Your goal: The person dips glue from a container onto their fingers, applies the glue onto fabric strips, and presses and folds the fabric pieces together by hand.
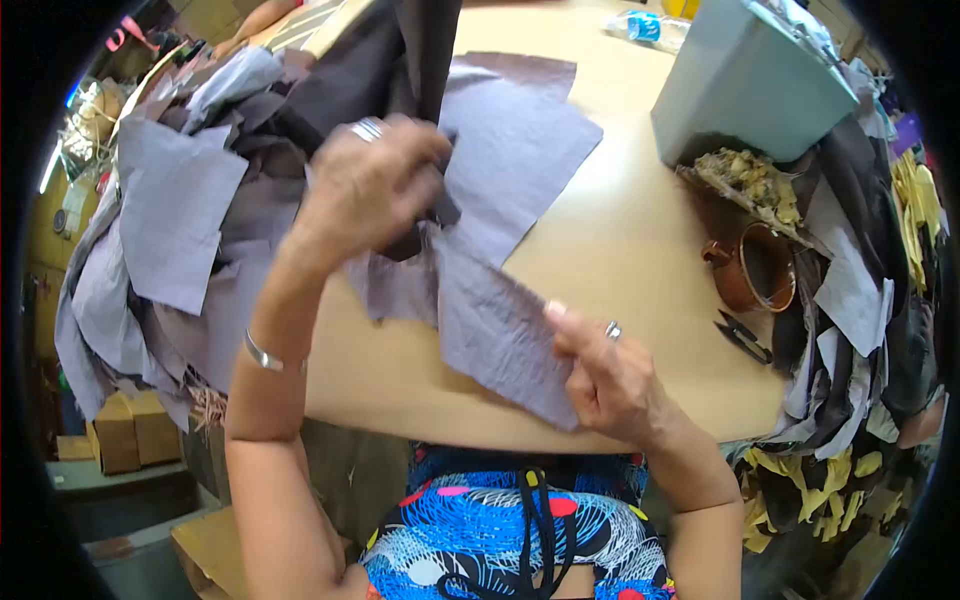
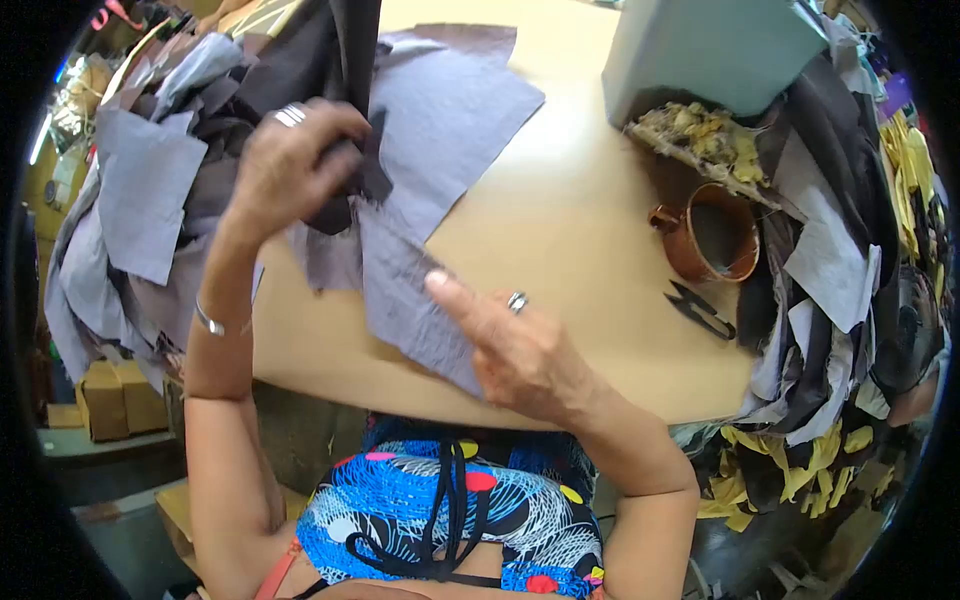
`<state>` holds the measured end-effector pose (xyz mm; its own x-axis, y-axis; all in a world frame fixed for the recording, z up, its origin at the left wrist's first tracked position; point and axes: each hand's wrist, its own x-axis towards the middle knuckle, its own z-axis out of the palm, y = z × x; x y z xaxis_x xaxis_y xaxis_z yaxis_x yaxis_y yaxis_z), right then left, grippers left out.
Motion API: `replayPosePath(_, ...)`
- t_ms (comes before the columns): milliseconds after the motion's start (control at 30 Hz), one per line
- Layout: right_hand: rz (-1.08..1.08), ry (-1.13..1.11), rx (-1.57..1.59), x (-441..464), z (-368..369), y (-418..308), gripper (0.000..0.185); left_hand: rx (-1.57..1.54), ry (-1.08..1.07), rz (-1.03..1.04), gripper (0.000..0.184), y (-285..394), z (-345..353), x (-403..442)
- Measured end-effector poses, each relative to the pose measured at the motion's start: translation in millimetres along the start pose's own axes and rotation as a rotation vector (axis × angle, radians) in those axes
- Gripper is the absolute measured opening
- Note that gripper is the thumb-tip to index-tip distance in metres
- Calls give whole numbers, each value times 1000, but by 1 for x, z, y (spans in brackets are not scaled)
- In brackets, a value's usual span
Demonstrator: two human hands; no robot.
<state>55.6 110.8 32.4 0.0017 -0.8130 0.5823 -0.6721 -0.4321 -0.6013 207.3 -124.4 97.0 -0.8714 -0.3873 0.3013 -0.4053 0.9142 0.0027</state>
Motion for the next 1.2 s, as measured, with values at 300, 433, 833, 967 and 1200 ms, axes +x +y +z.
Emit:
replayPosePath(300, -150, 198, -174, 1, -50, -18, 41, -51, -455, 217, 65, 3, 7, 8)
replayPosePath(433, -90, 264, -299, 9, -89, -20, 54, -200, -585, 394, 32, 18, -9, -4)
replayPosePath(833, -397, 320, -639, 96, -56, 25, 63, 710, 546, -124, 60, 13, -66, -46)
replayPosePath(967, -181, -74, -815, 46, -40, 56, 61, 592, -28, 229, 64, 39, -4, -91)
replayPosePath(1200, 50, -183, -618, 1, -32, 63, 63, 108, -7, 347, 43, 97, 16, -97)
